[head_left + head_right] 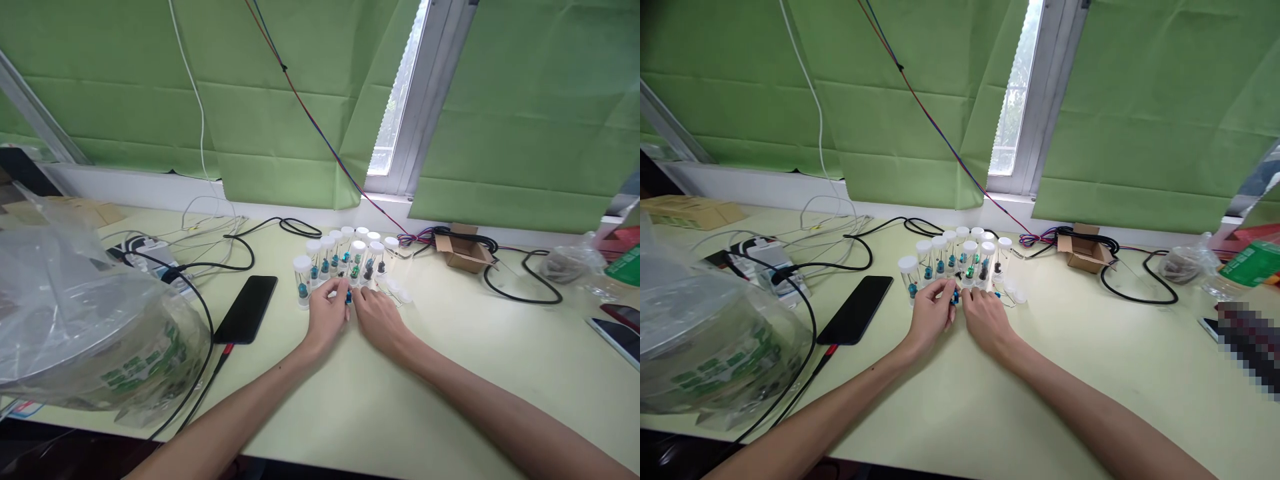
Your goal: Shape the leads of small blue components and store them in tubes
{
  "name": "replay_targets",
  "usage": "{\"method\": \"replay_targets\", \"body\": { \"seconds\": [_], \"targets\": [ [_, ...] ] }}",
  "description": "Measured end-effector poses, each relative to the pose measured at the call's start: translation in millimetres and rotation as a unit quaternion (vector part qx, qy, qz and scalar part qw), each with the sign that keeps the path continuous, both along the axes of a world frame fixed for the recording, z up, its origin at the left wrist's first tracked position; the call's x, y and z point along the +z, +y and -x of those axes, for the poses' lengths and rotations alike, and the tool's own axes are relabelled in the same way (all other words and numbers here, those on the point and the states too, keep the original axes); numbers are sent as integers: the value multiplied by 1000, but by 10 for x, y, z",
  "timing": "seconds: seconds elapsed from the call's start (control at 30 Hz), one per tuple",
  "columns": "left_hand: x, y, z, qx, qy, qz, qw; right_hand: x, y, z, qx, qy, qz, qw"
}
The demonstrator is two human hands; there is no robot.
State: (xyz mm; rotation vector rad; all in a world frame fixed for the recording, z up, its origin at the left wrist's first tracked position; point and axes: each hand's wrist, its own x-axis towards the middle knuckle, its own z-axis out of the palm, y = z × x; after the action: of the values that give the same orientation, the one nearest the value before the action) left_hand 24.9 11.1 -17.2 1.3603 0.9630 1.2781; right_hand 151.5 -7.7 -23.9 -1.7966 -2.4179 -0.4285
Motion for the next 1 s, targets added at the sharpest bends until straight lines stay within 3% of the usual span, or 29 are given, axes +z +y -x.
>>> {"method": "replay_targets", "body": {
  "seconds": [0.2,0.43,0.6,1.0],
  "targets": [
    [-20,-23,-31,-18,-24,44,999,-174,-232,-157,16,158,-52,986],
    [-29,-93,-76,-57,-22,82,995,-204,-214,-276,56,404,-101,907],
    [-56,-131,-111,-93,-26,113,989,-180,-220,-255,87,435,-90,892],
    [-71,-157,-126,-115,-45,175,977,-198,-220,-248,101,438,-41,892]
  ]
}}
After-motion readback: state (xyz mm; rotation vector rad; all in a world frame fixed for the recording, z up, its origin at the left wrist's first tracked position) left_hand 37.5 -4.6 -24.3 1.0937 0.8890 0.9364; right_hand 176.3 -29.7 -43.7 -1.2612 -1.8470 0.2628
